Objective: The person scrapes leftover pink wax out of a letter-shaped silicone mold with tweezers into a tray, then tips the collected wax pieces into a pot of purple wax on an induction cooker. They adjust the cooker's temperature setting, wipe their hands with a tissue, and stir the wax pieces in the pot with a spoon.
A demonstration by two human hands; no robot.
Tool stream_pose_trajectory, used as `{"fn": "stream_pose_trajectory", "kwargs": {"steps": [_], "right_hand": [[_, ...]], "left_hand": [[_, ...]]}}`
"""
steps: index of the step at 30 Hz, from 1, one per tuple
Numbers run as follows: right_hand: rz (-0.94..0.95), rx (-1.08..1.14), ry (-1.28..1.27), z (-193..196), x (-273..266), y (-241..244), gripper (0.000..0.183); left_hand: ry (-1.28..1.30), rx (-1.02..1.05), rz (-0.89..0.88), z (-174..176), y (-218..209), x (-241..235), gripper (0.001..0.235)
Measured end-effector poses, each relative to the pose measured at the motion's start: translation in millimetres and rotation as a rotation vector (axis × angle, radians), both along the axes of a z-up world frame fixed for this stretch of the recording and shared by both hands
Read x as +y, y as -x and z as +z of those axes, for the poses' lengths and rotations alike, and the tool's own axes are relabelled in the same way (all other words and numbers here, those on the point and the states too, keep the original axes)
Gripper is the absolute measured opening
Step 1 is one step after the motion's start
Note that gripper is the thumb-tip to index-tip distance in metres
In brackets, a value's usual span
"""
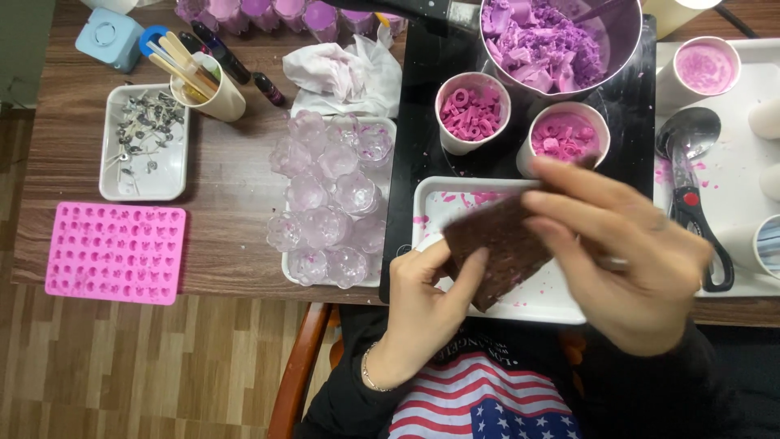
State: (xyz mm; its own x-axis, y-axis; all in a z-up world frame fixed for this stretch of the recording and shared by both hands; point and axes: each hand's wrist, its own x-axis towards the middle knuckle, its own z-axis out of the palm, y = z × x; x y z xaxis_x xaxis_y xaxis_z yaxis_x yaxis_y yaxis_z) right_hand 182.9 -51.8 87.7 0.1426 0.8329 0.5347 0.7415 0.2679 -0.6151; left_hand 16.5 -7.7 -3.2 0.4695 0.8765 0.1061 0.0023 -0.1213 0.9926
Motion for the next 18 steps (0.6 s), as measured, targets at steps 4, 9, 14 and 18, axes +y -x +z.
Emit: {"fn": "stream_pose_trajectory", "kwargs": {"steps": [4, 9, 14, 18], "right_hand": [[-0.087, 0.044, -0.076, -33, -20, -28, 0.016], [-0.189, 0.422, 0.187, -73, -32, -55, 0.039], [0.05, 0.773, 0.385, -92, -28, -64, 0.062], [0.291, 0.996, 0.314, -83, -18, -56, 0.074]], "left_hand": [[0.111, -0.08, -0.009, -3, 3, 6, 0.018], [0.365, -0.424, 0.034, -12, 3, 10, 0.022], [0.41, -0.527, 0.034, -21, 0, 8, 0.021], [0.491, -0.668, -0.004, -25, 0, 6, 0.023]]}}
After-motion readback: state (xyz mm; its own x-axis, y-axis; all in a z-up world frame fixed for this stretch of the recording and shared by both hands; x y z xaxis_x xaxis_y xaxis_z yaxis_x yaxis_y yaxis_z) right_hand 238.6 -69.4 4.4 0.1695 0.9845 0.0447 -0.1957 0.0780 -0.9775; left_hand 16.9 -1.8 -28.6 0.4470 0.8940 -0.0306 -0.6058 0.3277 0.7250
